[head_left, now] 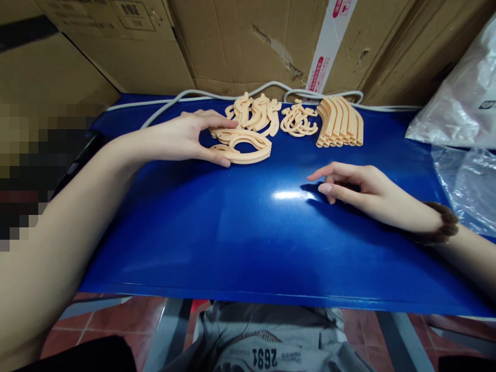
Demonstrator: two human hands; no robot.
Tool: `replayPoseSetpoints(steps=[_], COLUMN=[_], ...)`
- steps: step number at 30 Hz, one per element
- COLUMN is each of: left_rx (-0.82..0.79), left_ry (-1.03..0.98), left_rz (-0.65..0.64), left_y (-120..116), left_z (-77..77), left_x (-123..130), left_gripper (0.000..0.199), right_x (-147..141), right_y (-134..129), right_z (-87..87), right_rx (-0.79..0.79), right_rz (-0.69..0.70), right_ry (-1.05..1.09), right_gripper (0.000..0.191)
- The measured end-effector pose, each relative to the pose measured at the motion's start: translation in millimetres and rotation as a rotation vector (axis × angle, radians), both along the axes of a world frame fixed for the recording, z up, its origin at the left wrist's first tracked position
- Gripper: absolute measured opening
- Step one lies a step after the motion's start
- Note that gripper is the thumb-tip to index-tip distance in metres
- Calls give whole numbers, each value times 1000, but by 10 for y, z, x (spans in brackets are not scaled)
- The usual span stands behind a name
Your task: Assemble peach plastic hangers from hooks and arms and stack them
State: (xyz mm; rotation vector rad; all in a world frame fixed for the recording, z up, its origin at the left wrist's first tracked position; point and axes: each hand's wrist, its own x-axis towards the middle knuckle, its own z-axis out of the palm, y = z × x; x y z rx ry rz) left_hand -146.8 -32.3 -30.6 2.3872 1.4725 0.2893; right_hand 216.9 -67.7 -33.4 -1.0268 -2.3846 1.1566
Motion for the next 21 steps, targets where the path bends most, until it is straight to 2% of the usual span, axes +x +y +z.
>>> replayPoseSetpoints(steps=[21], left_rx=[-9], left_ry=[1], left_rz=[-7], left_y=[-14], left_z=[11], left_x=[10], left_gripper=[92], right_x=[-15], right_y=[-6], right_z=[21], right_rx=[-5], right_rz=[5], right_ry=[-21], right_gripper=[36])
